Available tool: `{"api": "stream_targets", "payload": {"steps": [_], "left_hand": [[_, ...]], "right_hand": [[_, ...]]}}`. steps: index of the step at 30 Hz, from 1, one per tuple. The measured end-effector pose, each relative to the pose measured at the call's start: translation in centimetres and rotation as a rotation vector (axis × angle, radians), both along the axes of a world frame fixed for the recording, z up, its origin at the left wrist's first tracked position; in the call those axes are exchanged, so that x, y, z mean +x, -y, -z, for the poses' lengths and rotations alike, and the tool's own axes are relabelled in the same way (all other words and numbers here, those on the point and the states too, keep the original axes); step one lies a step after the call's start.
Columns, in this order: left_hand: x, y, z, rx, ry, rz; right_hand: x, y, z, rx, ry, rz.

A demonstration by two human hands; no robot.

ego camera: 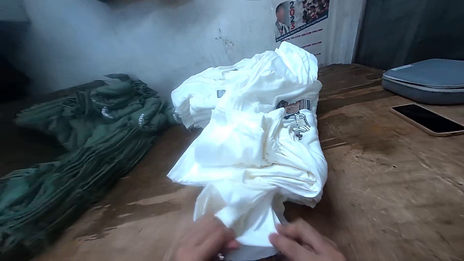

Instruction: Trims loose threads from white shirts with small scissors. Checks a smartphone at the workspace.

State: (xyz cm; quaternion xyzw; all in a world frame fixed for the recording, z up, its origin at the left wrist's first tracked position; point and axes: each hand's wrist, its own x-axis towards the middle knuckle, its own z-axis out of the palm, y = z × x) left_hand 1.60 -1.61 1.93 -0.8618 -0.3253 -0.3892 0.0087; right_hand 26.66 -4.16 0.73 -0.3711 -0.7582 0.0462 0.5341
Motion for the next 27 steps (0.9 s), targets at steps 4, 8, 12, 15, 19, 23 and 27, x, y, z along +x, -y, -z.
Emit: {"api": "stream_targets", "payload": {"steps": [4,8,12,15,19,23,27], "left_hand": [[1.5,1.1,0.5,-0.169,-0.309,-0.153],[3.5,2.0,-0.4,-0.327,0.034,-0.178],[5.8,2.7,-0.6,-0.257,0.116,-0.184],[6.3,2.6,0.7,0.035,0.028,-0.283],[6.7,3.0,1.2,0.145,-0.029,-0.324],[7.8,2.6,1.3,0.241,-0.075,-0.358],[8.5,2.1,1.1,0.339,-0.130,-0.415]], "right_hand": [[4.9,2.2,0.0,-0.277,0.256,-0.110],[4.0,2.4,-1.0,-0.342,0.180,0.100],[2.1,1.6,-0.2,-0.417,0.037,0.172],[1.2,1.6,1.1,-0.309,-0.118,0.231],[1.0,1.7,1.5,-0.239,-0.222,0.257],[0.7,1.4,1.8,-0.124,-0.209,0.194],[0.9,1.7,2.3,-0.053,-0.052,0.201]]}}
